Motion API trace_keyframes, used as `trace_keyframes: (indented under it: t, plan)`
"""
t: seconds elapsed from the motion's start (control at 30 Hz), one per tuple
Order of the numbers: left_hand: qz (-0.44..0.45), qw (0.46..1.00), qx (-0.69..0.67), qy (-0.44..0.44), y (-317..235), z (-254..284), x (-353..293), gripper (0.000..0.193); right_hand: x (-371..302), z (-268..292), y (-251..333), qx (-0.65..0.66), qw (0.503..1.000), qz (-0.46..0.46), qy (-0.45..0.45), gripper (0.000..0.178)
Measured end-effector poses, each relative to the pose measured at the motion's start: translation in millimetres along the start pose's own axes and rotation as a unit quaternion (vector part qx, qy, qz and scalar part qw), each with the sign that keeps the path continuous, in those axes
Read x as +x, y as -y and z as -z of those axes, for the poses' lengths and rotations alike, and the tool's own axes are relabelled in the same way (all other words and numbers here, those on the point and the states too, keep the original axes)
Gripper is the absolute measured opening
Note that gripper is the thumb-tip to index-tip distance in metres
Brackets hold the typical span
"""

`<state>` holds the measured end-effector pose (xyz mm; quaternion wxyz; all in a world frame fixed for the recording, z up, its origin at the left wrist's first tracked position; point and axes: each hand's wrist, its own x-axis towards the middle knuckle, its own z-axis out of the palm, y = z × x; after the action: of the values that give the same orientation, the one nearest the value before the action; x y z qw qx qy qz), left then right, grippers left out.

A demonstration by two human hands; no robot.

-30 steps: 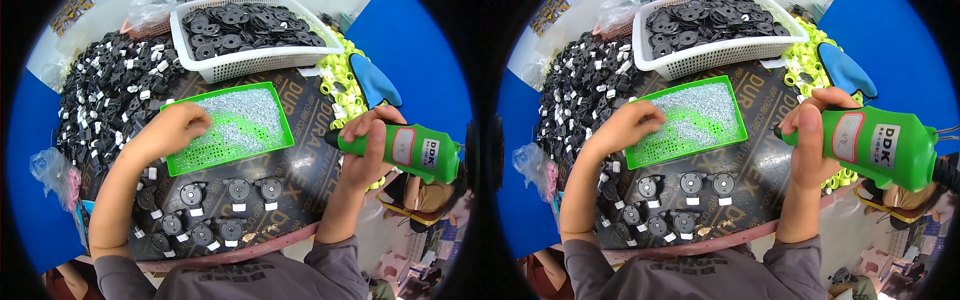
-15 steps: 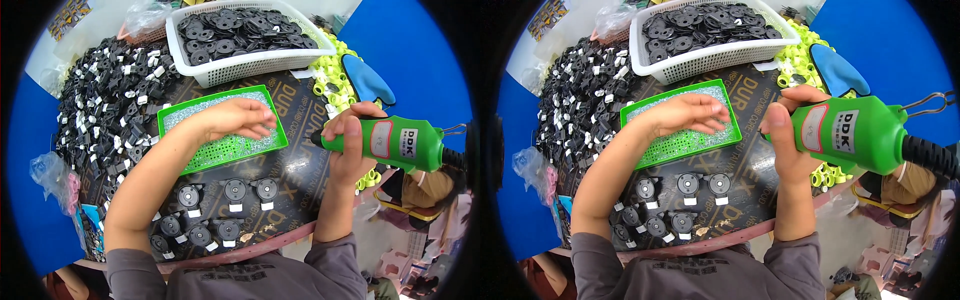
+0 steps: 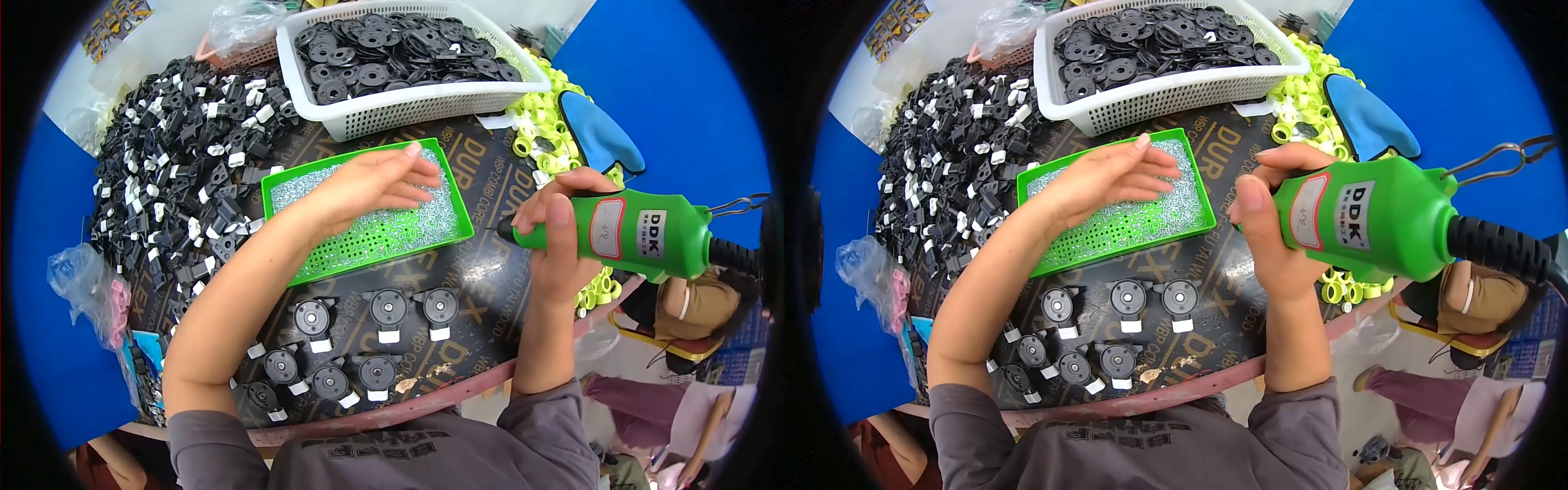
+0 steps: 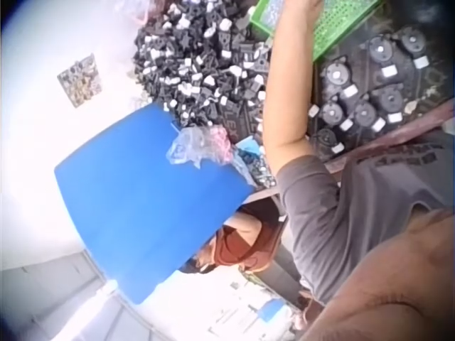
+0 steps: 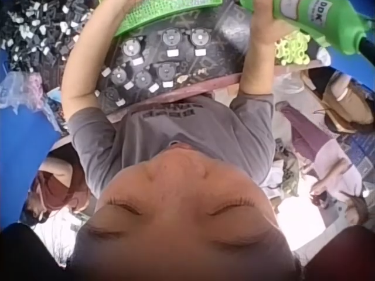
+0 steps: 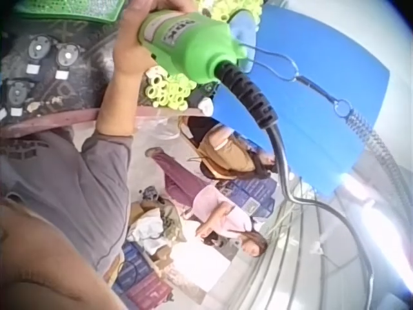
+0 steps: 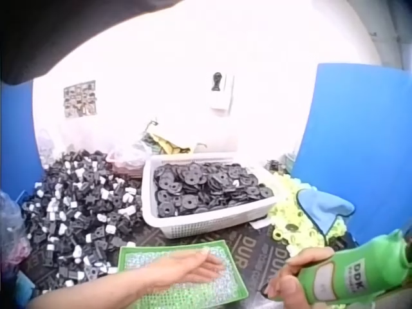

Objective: The recorder is assembling small mechanical components by hand and using an electric screwdriver to secure them.

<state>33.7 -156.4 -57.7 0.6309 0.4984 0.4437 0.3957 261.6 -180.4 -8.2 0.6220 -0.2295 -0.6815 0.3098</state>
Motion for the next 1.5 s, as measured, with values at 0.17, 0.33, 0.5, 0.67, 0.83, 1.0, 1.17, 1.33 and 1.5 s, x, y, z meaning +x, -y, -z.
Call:
trace_keyframes:
  t: [0.17, 0.33, 0.5, 0.67, 0.83, 1.0, 1.17, 1.33, 1.5]
  plan:
    - [0.130, 0.976, -0.132, 0.117, 3.6, -25.8, 9.5, 0.071, 0.9, 1.6, -0.6, -0.009, 1.000, 0.008, -0.002, 0.026]
    - [0.095, 0.990, -0.102, 0.001, 8.6, -8.7, 9.2, 0.068, 4.1, 1.4, 2.8, -0.006, 1.000, -0.003, -0.021, 0.025]
    - [-0.038, 0.985, 0.166, 0.027, 2.8, 3.6, -13.0, 0.061, 3.1, 5.2, 4.9, -0.004, 1.000, 0.008, -0.023, 0.025]
    - [-0.152, 0.842, 0.476, 0.204, 13.3, -20.1, -25.8, 0.057, 1.2, 1.9, 3.5, -0.004, 1.000, 0.007, 0.002, 0.025]
    - [-0.160, 0.784, 0.557, 0.224, 1.0, 7.8, -54.0, 0.055, 3.9, 1.9, 3.1, -0.015, 1.000, 0.003, -0.014, 0.025]
    - [-0.079, 0.786, 0.581, 0.198, -20.2, 48.0, -97.1, 0.054, 5.1, 5.5, 2.7, -0.020, 0.999, -0.004, -0.051, 0.025]
    - [-0.122, 0.765, 0.603, 0.193, -14.8, 30.4, -91.5, 0.061, 2.7, 0.9, 0.4, -0.023, 1.000, -0.001, -0.021, 0.025]
    - [-0.194, 0.743, 0.596, 0.235, 9.1, 13.7, -46.9, 0.065, 0.9, 2.6, -2.1, -0.060, 0.997, 0.029, 0.024, 0.026]
    - [-0.175, 0.707, 0.659, 0.188, 10.4, 23.2, -40.5, 0.062, 1.0, 4.1, 1.0, -0.048, 0.999, 0.013, -0.021, 0.027]
